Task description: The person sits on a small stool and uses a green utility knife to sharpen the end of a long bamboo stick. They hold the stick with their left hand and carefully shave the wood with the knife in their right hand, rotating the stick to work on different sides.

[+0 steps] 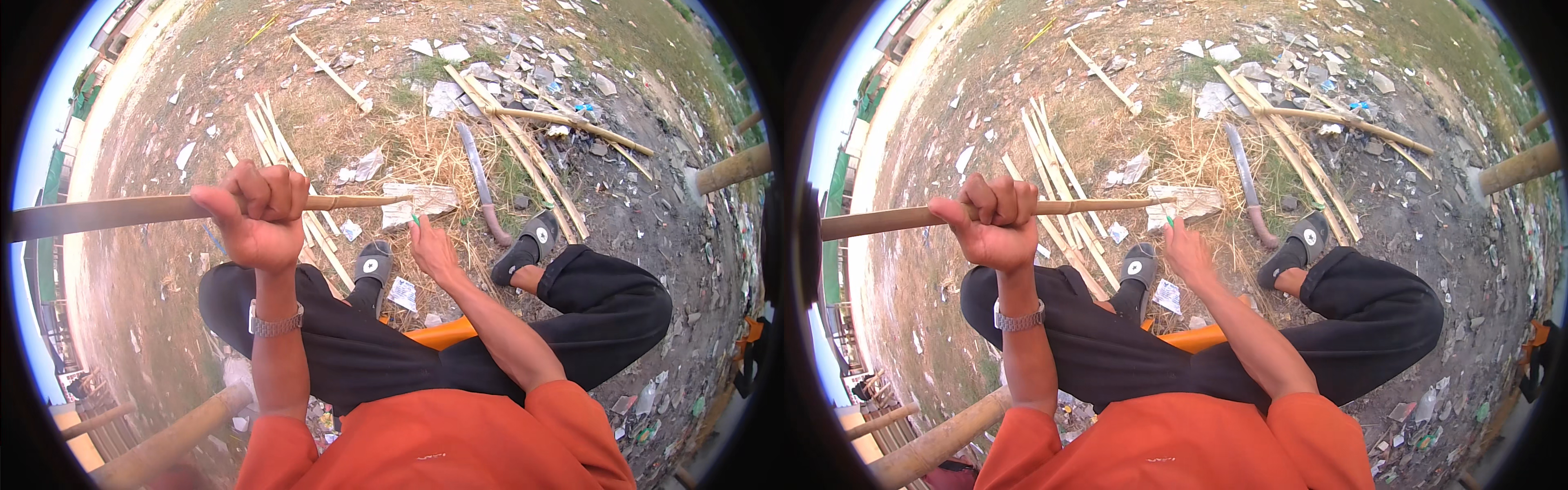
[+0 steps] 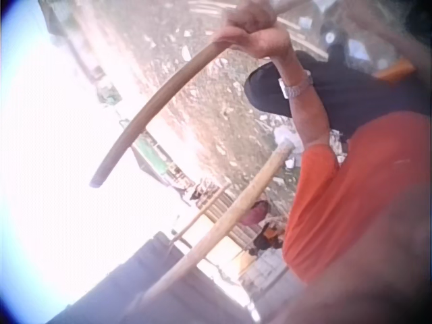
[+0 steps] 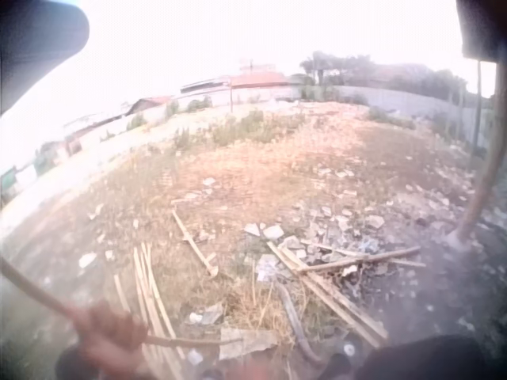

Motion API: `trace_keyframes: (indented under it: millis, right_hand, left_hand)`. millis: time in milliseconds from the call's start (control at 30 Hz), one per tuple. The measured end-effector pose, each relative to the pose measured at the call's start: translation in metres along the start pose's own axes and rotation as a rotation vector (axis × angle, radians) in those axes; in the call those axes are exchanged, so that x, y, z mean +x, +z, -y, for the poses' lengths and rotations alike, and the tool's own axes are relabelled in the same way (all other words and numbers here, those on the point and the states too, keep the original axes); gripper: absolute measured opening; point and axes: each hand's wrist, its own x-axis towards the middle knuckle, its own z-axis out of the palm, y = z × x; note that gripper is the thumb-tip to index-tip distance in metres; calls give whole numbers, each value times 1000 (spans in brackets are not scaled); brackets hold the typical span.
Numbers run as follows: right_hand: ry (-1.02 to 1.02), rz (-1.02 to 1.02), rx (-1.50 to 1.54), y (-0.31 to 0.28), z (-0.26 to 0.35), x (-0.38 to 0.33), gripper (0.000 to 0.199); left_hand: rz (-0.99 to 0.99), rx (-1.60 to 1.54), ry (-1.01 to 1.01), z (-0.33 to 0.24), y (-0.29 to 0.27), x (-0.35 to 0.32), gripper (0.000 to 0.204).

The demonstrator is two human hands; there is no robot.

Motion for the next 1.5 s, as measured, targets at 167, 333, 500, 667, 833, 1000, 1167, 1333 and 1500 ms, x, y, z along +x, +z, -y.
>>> trace_keyframes:
  millis: [167,333,500,667,833,1000,1167,1333,1500]
  right_hand:
    - [18,3,41,20,-10,15,32]
    - [15,66,-3,4,0,19,33]
    - [54,19,-60,27,-42,43,33]
    - [68,109,-26,24,-37,46,35]
    - [92,60,-3,35,-42,45,33]
    - [51,30,20,39,-48,51,34]
    - [118,36,-86,52,-71,69,36]
    - [82,33,-174,53,-79,77,34]
    - [130,84,-391,60,-114,88,34]
  left_hand:
    - [25,-13,-12,2,3,1,59]
    - [67,-34,-4,1,-6,-2,60]
    - [94,-3,-30,1,0,2,59]
    - [47,45,-12,-2,-2,1,58]
    - [55,24,-12,-2,-8,5,57]
    - [94,15,-18,-2,-4,4,57]
    - [135,11,-27,-1,-2,5,56]
    - [107,32,-30,-3,-3,5,57]
    - [92,-23,-52,-1,-5,3,59]
